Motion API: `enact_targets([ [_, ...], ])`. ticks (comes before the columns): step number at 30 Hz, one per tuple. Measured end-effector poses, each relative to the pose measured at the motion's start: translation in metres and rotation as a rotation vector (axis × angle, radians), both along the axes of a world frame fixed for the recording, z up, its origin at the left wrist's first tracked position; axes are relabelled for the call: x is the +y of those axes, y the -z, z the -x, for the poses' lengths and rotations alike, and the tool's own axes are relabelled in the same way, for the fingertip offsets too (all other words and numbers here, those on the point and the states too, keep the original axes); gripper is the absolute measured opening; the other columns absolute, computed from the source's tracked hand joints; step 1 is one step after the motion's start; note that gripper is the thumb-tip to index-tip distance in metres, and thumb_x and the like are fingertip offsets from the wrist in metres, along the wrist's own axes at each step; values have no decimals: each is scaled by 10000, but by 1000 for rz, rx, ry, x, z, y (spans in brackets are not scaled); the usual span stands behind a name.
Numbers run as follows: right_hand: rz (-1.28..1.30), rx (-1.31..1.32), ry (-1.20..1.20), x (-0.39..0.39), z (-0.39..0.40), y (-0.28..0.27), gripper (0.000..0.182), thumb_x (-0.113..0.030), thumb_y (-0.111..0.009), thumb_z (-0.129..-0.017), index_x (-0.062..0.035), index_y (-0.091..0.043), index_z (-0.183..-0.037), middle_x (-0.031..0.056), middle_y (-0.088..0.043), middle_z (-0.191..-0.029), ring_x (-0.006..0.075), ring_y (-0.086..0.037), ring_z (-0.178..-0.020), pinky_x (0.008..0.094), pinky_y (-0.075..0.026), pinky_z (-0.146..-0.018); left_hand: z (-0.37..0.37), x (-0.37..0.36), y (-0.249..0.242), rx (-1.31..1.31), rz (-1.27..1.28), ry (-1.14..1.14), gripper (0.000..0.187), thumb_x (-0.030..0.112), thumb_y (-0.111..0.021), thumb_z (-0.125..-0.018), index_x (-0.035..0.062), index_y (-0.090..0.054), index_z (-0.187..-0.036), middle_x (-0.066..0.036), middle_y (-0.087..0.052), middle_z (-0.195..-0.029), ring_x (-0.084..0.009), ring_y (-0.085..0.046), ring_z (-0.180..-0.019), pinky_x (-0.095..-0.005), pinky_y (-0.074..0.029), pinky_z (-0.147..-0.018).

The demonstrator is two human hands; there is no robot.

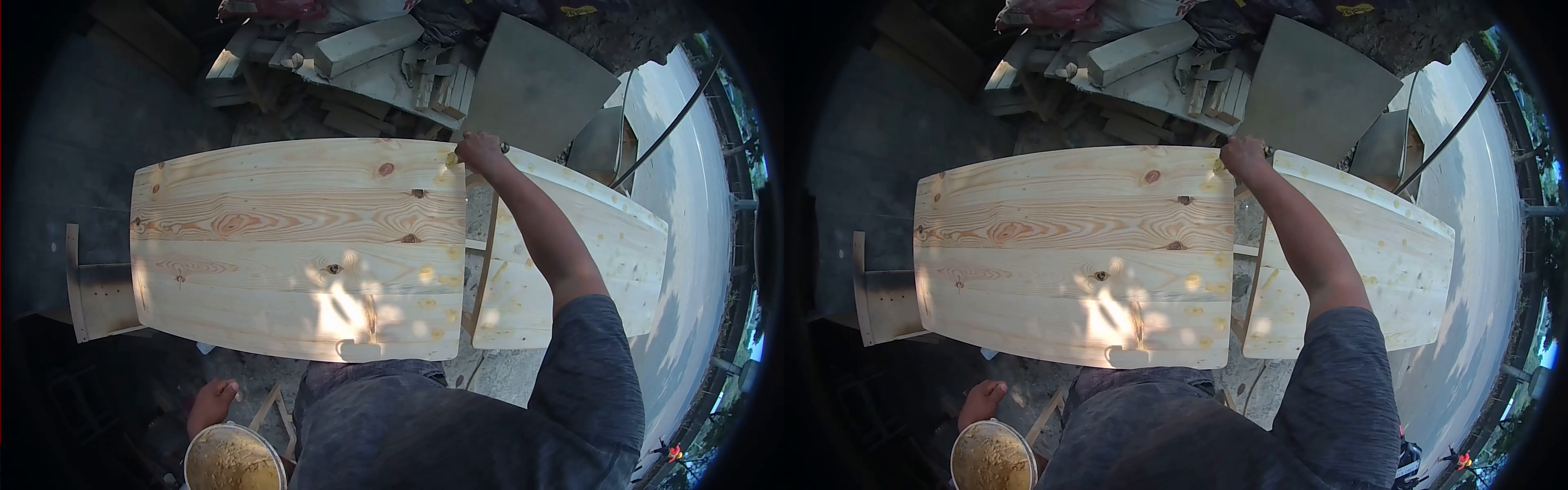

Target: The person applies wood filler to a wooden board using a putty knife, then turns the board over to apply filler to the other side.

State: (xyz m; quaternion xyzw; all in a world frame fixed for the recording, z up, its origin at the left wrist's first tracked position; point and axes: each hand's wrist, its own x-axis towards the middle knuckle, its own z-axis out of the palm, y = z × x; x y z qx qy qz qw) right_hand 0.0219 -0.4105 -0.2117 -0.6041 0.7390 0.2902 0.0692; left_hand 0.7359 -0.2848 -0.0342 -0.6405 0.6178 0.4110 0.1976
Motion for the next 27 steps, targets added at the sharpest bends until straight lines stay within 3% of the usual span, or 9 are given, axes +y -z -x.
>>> enact_targets([
  [5, 215, -234, -184, -4, 21, -5, 198, -221, -676, -913, -214, -789, -1075, 96, -645, -1292, 342, -646, -1182, 509, -548, -944, -3, 2, 3, -9, -37, 23, 415, 381, -593, -1004, -1, -711, -1114, -239, -691, -1053, -404, -662, -1034, -439, -500, -910],
  [8, 189, -117, -34, 10, 20, 9, 191, -230, -684, -911, -196, -790, -1066, 102, -652, -1271, 341, -656, -1165, 479, -562, -932, 4, -1, -5, -36, -53, 25, 404, 368, -598, -1002, -3, -712, -1115, -241, -693, -1065, -402, -662, -1048, -439, -500, -917],
  [14, 81, -262, 19, 37, 12, 2, 235, -180, -656, -930, -98, -759, -1125, 155, -642, -1278, 374, -668, -1161, 509, -578, -918, 6, -10, 0, -19, -22, 8, 386, 346, -613, -995, -6, -713, -1120, -235, -697, -1068, -399, -664, -1047, -436, -502, -923],
  [15, 92, -227, 129, 52, 6, 10, 341, -6, -638, -880, -185, -767, -1140, 186, -613, -1279, 381, -673, -1137, 470, -578, -933, 9, -11, -1, -16, -28, 9, 387, 348, -614, -995, -3, -713, -1124, -235, -698, -1072, -398, -664, -1049, -436, -502, -925],
  [18, -12, -257, 235, 60, 7, 8, 402, 33, -612, -862, -169, -755, -1179, 201, -610, -1262, 387, -668, -1142, 468, -567, -958, 13, -17, -1, -24, -21, 25, 387, 351, -616, -994, 3, -715, -1130, -233, -698, -1080, -394, -666, -1053, -436, -501, -930],
  [21, 132, -354, 162, 58, -2, -15, 277, -81, -638, -887, -56, -731, -1147, 232, -615, -1292, 410, -667, -1142, 470, -577, -937, 14, -19, 2, -36, -46, 45, 381, 349, -618, -992, 6, -716, -1127, -232, -697, -1081, -391, -667, -1057, -437, -501, -933],
  [24, 112, -429, 222, 80, -2, 19, 301, -63, -652, -847, -51, -726, -1138, 261, -609, -1283, 416, -675, -1112, 470, -581, -917, 21, -23, -3, -27, -20, 44, 380, 347, -619, -988, 8, -717, -1130, -229, -697, -1078, -390, -667, -1058, -437, -501, -933],
  [25, 119, -376, 108, 81, 2, 18, 297, -52, -648, -834, -54, -725, -1121, 270, -628, -1237, 416, -687, -1083, 472, -585, -897, 22, -23, -6, -23, -1, 37, 381, 347, -618, -987, 9, -717, -1133, -227, -697, -1076, -391, -667, -1057, -438, -501, -932],
  [27, 19, -346, 111, 60, 7, 11, 404, -5, -625, -826, -119, -724, -1200, 245, -627, -1242, 400, -666, -1138, 470, -573, -932, 22, -21, -6, -19, 2, 12, 381, 344, -620, -984, 11, -716, -1143, -226, -698, -1085, -388, -667, -1060, -438, -501, -934],
])
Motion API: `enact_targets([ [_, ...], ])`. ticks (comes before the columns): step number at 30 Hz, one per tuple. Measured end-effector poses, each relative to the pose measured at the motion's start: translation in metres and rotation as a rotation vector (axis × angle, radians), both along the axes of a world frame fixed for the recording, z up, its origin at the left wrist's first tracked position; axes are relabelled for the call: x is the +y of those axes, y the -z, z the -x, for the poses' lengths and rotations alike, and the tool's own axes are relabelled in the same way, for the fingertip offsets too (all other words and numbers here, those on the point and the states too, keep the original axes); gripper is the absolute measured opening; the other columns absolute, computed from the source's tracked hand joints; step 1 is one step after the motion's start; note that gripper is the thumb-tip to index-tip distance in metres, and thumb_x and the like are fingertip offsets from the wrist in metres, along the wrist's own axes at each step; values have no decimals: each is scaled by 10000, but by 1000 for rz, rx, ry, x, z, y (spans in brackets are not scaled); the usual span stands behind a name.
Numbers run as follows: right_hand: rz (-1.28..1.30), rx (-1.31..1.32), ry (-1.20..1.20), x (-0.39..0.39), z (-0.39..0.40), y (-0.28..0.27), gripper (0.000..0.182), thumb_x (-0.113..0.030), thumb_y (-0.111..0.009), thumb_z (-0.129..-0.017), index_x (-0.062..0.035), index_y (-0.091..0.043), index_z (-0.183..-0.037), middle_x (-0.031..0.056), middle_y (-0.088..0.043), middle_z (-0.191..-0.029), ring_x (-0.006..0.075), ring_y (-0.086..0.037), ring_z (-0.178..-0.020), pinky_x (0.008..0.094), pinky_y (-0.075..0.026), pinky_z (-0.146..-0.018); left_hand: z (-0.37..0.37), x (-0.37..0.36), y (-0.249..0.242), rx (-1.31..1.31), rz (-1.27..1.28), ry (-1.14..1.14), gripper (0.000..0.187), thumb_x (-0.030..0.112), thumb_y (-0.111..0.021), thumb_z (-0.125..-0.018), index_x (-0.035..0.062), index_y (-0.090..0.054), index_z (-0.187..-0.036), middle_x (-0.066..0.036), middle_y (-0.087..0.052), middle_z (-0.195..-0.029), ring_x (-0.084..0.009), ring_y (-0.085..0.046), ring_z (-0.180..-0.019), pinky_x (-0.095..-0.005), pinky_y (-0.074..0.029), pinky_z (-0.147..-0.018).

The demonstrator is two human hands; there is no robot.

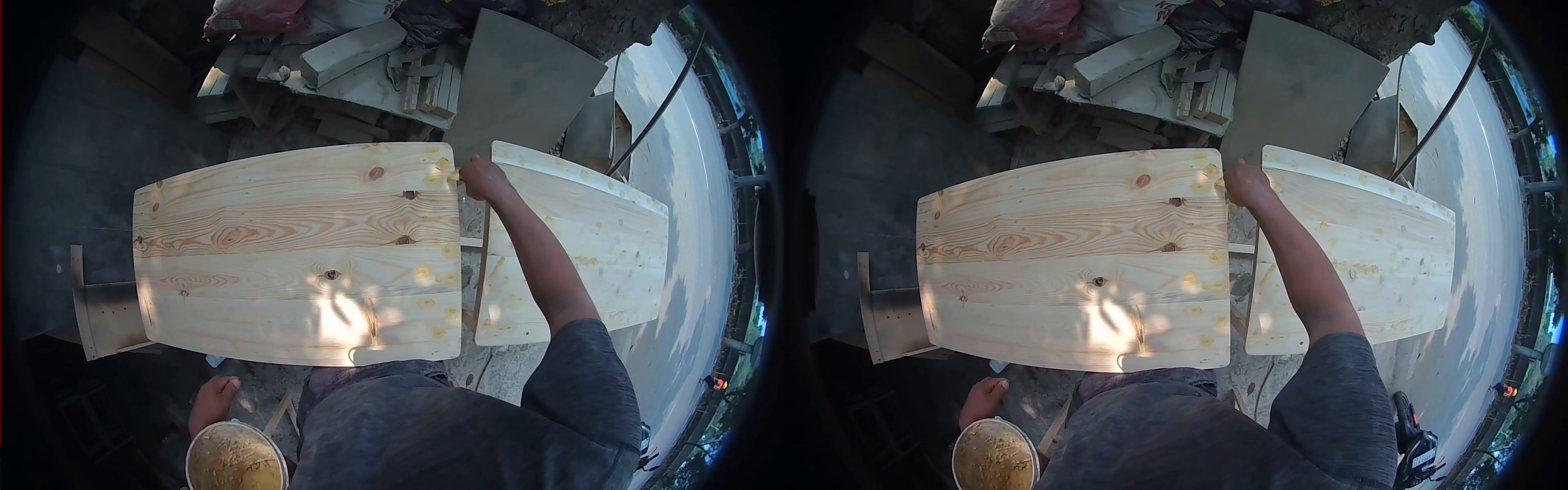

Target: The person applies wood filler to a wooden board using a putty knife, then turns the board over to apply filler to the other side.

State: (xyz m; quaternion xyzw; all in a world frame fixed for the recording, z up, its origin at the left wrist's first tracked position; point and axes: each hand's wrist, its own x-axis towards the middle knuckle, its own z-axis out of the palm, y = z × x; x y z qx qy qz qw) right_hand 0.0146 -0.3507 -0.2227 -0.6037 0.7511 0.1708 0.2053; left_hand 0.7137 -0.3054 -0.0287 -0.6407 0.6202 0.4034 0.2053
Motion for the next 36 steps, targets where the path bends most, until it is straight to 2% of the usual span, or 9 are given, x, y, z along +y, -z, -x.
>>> enact_targets([
  [8, -29, 103, -113, -6, -3, 4, 303, -37, -629, -827, -113, -764, -1087, 211, -651, -1189, 387, -687, -1068, 475, -583, -891, -2, 5, 5, 15, -6, 34, 383, 351, -619, -982, 24, -711, -1159, -229, -698, -1075, -391, -669, -1054, -433, -504, -928],
  [12, 183, 48, -59, -12, 11, 3, 297, -18, -634, -826, -107, -772, -1074, 196, -666, -1139, 395, -683, -1080, 469, -583, -885, -3, 7, 4, -11, -14, 51, 379, 351, -625, -984, 25, -713, -1156, -234, -696, -1071, -391, -671, -1051, -431, -503, -922],
  [15, -13, 88, -128, -18, 19, 2, 320, -1, -625, -824, -108, -770, -1089, 179, -679, -1137, 385, -690, -1068, 470, -581, -894, -10, 12, 5, -18, -25, 19, 378, 349, -630, -985, 23, -713, -1158, -238, -695, -1070, -391, -672, -1048, -433, -502, -919],
  [18, 194, 2, -31, -16, 9, -10, 317, -18, -636, -816, -104, -770, -1090, 170, -702, -1123, 372, -687, -1087, 461, -576, -911, -15, 16, 6, -13, -45, 2, 385, 353, -628, -985, 20, -713, -1159, -240, -694, -1065, -395, -671, -1043, -437, -503, -917],
  [21, -99, 116, -78, -25, 12, 4, 352, -9, -626, -819, -117, -761, -1125, 185, -690, -1164, 371, -679, -1108, 467, -572, -922, -10, 10, 8, -8, -29, 23, 393, 358, -627, -983, 15, -716, -1156, -239, -694, -1061, -394, -670, -1044, -438, -503, -917],
  [27, 205, -82, -21, -23, -26, -3, 371, -47, -629, -850, -173, -755, -1176, 212, -627, -1288, 369, -672, -1133, 480, -569, -924, -1, 4, 5, 5, -7, 44, 399, 364, -630, -981, 12, -720, -1147, -231, -697, -1064, -385, -671, -1046, -434, -503, -920],
  [31, 9, 65, 5, -24, -30, 0, 364, -34, -603, -879, -182, -761, -1171, 216, -615, -1294, 368, -678, -1116, 467, -574, -897, -5, 4, -2, 10, 18, 3, 392, 360, -628, -984, 16, -721, -1149, -225, -698, -1072, -381, -670, -1046, -428, -503, -923],
  [35, 221, -8, -118, -37, -27, -1, 295, -97, -638, -885, -135, -767, -1147, 213, -671, -1223, 370, -701, -1060, 461, -584, -872, -6, 8, 2, -8, -21, 34, 376, 349, -624, -990, 18, -720, -1139, -220, -693, -1060, -380, -668, -1038, -427, -502, -915],
  [36, 221, -13, -146, -37, -33, -4, 219, -89, -679, -846, -38, -771, -1039, 216, -698, -1209, 386, -704, -1084, 463, -599, -862, -7, 8, 4, -16, -32, 57, 373, 348, -623, -991, 18, -719, -1136, -219, -692, -1055, -380, -667, -1033, -428, -501, -912],
])
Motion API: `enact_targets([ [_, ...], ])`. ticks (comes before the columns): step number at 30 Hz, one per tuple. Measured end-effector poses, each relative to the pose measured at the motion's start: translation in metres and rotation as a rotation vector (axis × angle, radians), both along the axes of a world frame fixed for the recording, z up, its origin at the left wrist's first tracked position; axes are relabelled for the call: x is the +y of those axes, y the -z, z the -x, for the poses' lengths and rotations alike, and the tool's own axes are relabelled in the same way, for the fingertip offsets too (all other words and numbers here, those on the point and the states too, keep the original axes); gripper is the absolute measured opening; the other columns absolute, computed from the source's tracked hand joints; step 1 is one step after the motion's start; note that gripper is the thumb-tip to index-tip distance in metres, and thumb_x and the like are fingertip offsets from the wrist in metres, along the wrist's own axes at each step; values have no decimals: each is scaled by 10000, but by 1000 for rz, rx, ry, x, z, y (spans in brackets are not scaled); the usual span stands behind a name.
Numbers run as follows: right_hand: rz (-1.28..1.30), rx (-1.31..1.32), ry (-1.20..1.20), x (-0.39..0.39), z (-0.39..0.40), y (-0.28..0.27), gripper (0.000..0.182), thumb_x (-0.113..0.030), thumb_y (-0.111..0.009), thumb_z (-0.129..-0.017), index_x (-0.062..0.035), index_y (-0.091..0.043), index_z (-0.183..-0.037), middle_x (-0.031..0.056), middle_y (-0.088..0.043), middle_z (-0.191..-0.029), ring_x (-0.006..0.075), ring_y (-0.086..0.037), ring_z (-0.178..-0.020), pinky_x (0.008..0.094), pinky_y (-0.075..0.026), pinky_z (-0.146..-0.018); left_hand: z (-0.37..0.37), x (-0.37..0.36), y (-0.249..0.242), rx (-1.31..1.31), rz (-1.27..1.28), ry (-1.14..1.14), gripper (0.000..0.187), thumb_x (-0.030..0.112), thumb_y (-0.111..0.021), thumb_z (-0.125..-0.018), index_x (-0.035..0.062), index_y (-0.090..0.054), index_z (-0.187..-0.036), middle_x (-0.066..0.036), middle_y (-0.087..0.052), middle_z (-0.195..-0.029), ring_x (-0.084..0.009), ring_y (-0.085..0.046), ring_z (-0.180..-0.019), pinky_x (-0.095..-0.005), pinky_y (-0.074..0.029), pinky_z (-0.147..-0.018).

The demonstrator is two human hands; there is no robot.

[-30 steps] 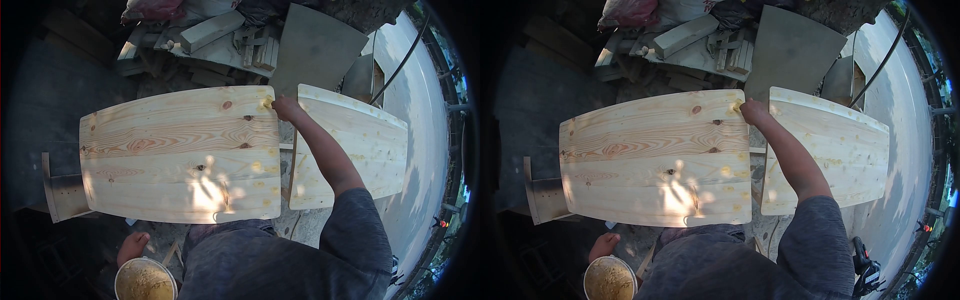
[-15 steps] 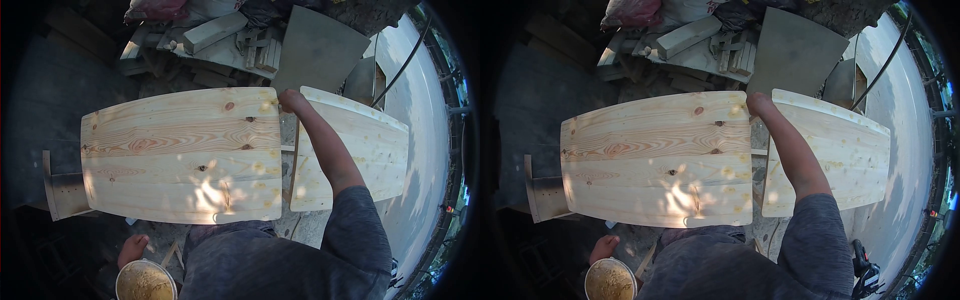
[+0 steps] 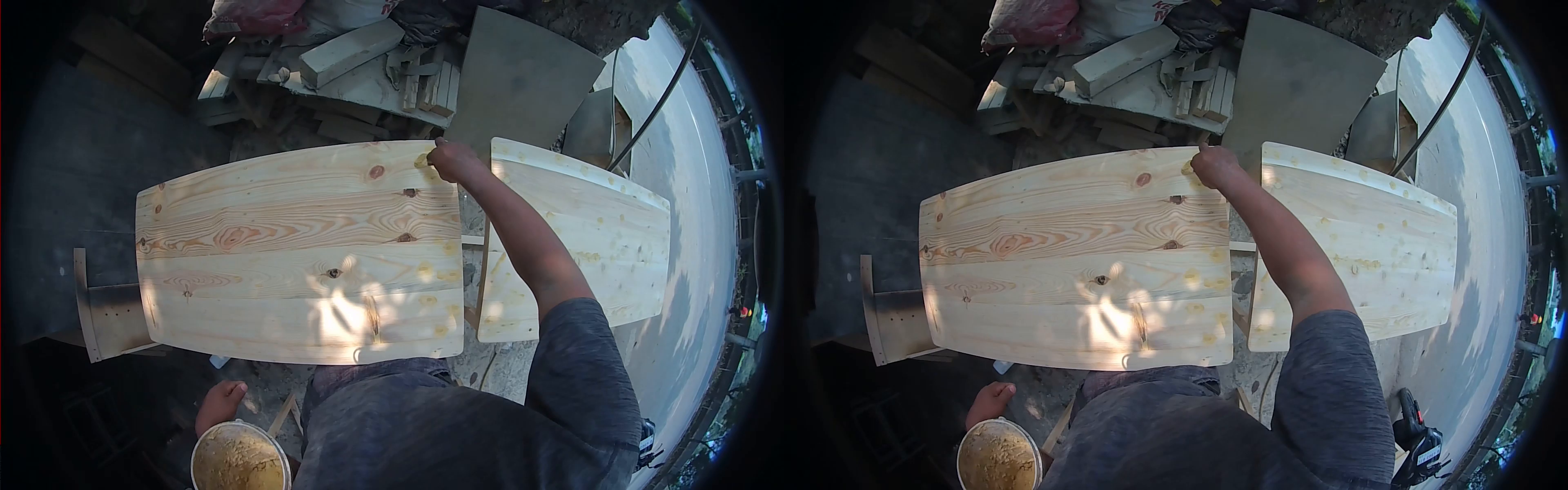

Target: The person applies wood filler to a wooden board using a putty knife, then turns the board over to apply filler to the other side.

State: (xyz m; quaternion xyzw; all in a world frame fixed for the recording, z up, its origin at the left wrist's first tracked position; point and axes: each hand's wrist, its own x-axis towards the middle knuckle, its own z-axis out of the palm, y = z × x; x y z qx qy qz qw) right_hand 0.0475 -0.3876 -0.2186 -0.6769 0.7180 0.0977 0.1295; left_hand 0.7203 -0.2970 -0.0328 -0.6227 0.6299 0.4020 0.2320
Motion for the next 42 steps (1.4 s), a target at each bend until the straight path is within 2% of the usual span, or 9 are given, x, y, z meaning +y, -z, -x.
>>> enact_targets([
  [4, -364, 160, 192, -20, -11, -45, 275, -95, -691, -878, -76, -766, -1142, 184, -675, -1324, 373, -697, -1136, 453, -596, -881, -4, 2, -4, 28, 40, -38, 380, 354, -617, -994, 17, -714, -1140, -219, -690, -1056, -385, -664, -1030, -433, -499, -914],
  [7, -109, 157, 145, -20, 28, 6, 299, -88, -715, -852, -94, -773, -1145, 168, -701, -1283, 362, -707, -1117, 451, -596, -883, -5, 6, -6, 12, 38, -51, 393, 362, -615, -993, 17, -712, -1156, -225, -691, -1082, -387, -663, -1046, -431, -498, -927],
  [12, -320, 145, 217, -7, 24, -29, 277, -101, -721, -819, -72, -785, -1087, 162, -741, -1175, 332, -720, -1086, 420, -590, -884, -15, 9, -7, 11, 7, -43, 407, 364, -614, -993, 8, -707, -1165, -233, -697, -1080, -385, -670, -1043, -434, -500, -927],
  [15, -376, 141, 169, 6, 46, 13, 282, -53, -661, -800, -79, -784, -1051, 164, -752, -1091, 355, -728, -1014, 435, -597, -825, -28, 2, 2, 18, -1, -10, 413, 367, -612, -996, 3, -703, -1171, -230, -703, -1067, -368, -677, -1026, -427, -501, -922],
  [17, -506, 92, 152, 15, 40, -17, 303, -68, -674, -799, -89, -780, -1082, 163, -752, -1103, 349, -729, -1004, 433, -596, -815, -32, -8, 5, 33, 10, -1, 422, 374, -612, -1000, 1, -699, -1176, -224, -706, -1059, -348, -679, -1015, -416, -499, -921],
  [18, -596, 51, 147, 36, 29, -30, 314, -76, -681, -799, -93, -778, -1098, 162, -752, -1109, 346, -730, -998, 432, -596, -810, -26, -16, 4, 44, 7, -5, 427, 379, -612, -1001, 0, -697, -1178, -221, -708, -1056, -336, -679, -1010, -410, -497, -922],
  [23, -213, -460, 524, 179, -46, -76, 445, -138, -663, -858, -89, -680, -1299, 177, -727, -1188, 332, -678, -1139, 417, -523, -998, -49, -46, 44, 186, -54, 3, 471, 407, -611, -1013, -23, -677, -1190, -195, -718, -1074, -291, -668, -1028, -391, -480, -956],
  [31, -289, -372, 1041, 405, -246, -67, 437, -110, -576, -875, -82, -666, -1301, 264, -693, -1175, 410, -646, -1144, 489, -505, -994, -6, -136, 53, 93, -71, 261, 468, 415, -648, -997, -7, -705, -1192, -184, -722, -1092, -283, -665, -1071, -392, -480, -976],
  [42, 17, -344, 1377, 403, -398, -39, 452, -72, -530, -879, -46, -632, -1318, 308, -663, -1176, 471, -638, -1108, 530, -504, -977, -30, -188, 56, 122, -53, 642, 431, 386, -604, -1021, 12, -703, -1212, -193, -704, -1167, -316, -662, -1111, -404, -487, -981],
])
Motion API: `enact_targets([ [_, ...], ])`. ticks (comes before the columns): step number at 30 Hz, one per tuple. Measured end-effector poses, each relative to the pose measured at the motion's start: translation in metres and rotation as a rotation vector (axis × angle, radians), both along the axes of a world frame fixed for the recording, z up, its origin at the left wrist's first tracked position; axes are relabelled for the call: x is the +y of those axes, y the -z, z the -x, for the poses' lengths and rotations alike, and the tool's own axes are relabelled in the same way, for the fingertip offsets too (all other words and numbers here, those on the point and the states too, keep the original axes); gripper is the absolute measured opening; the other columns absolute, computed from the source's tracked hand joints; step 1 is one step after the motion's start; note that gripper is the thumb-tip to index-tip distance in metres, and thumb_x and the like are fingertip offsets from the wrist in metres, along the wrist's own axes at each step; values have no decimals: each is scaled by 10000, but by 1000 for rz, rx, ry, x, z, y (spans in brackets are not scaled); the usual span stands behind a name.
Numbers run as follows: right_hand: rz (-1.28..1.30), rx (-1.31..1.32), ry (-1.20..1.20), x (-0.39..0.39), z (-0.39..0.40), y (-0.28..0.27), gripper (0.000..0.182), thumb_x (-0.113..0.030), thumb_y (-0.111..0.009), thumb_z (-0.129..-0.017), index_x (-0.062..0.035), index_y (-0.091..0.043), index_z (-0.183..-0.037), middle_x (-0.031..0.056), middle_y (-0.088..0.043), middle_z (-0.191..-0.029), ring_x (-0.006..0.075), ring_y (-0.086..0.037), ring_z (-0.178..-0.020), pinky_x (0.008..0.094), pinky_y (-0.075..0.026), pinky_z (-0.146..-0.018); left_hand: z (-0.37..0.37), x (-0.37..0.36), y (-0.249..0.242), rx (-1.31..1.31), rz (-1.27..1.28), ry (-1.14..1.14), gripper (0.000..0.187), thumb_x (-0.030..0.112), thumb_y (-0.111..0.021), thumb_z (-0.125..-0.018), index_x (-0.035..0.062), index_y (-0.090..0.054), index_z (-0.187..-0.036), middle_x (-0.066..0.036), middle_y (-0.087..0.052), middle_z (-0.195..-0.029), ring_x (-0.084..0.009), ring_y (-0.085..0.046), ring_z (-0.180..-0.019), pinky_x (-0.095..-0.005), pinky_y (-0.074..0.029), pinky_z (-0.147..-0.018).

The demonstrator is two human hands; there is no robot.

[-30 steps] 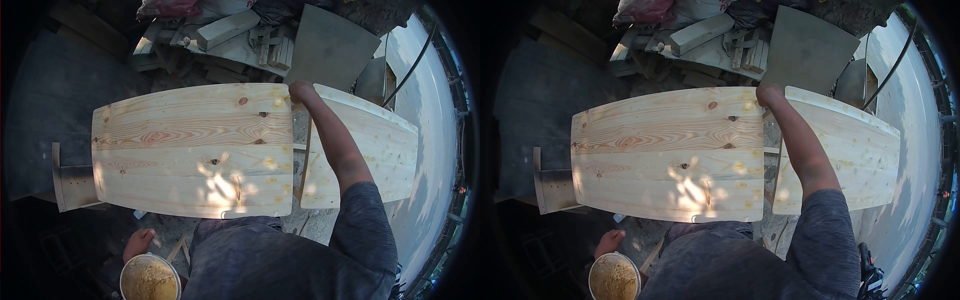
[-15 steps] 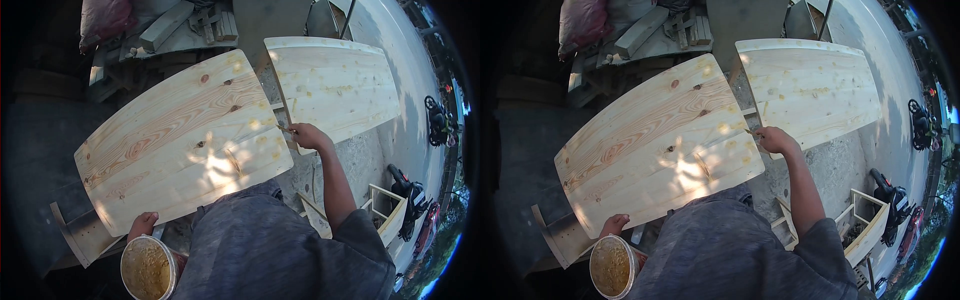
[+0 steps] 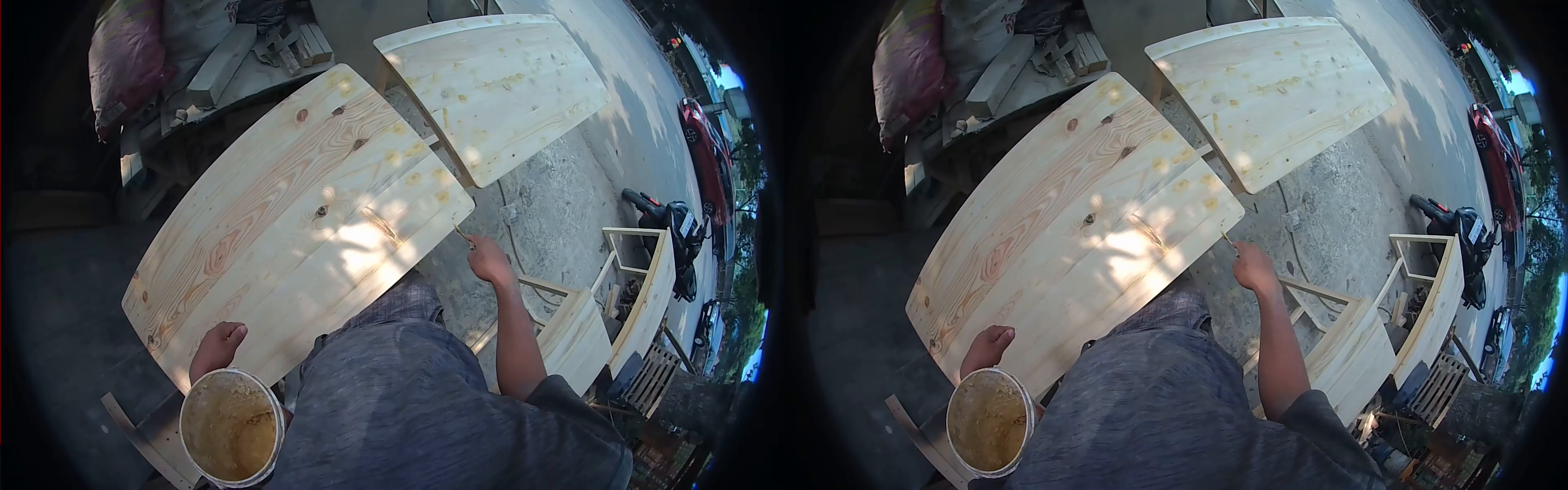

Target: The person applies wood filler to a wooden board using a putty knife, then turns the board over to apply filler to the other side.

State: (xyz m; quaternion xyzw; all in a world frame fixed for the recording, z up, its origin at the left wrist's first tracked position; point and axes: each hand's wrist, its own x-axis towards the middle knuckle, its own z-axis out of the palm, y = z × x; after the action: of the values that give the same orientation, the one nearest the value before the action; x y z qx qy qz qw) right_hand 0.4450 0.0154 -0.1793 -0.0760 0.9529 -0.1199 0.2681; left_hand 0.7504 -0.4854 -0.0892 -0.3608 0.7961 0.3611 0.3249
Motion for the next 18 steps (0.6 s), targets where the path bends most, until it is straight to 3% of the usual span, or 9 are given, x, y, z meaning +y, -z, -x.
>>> enact_targets([
  [7, -68, 83, -2, -15, -1, 17, 466, -93, -555, -887, -22, -604, -1345, 302, -691, -1085, 474, -650, -1064, 523, -504, -966, -51, -11, -1, 14, 9, -52, 434, 390, -613, -1020, 16, -703, -1221, -187, -708, -1145, -306, -662, -1100, -397, -489, -969],
  [10, 16, 42, -40, -26, 0, 9, 473, -70, -497, -894, -33, -606, -1353, 314, -670, -1173, 457, -638, -1149, 521, -502, -1000, -77, -19, 7, 61, 0, -94, 439, 392, -618, -1020, 10, -700, -1221, -181, -707, -1133, -290, -660, -1078, -392, -486, -963],
  [13, 109, -90, -14, -55, -15, -1, 469, -80, -496, -897, -49, -613, -1350, 309, -689, -1104, 445, -656, -1108, 523, -501, -993, -102, -27, 24, 96, -14, -156, 454, 394, -628, -1017, -7, -693, -1221, -180, -710, -1120, -279, -662, -1055, -388, -483, -962],
  [16, 101, -522, 172, -105, -40, -63, 468, -98, -508, -899, -57, -604, -1355, 311, -678, -1092, 452, -657, -1063, 532, -507, -965, -114, -27, 27, 95, -22, -214, 465, 394, -635, -1013, -20, -686, -1218, -182, -714, -1112, -273, -665, -1050, -387, -480, -967],
  [18, 119, -147, -134, -83, -55, 9, 467, -103, -526, -899, -66, -598, -1359, 303, -653, -1120, 439, -661, -1041, 535, -522, -924, -117, -24, 28, 84, -36, -250, 463, 401, -642, -1012, -14, -695, -1209, -155, -721, -1112, -253, -657, -1074, -379, -470, -987],
])
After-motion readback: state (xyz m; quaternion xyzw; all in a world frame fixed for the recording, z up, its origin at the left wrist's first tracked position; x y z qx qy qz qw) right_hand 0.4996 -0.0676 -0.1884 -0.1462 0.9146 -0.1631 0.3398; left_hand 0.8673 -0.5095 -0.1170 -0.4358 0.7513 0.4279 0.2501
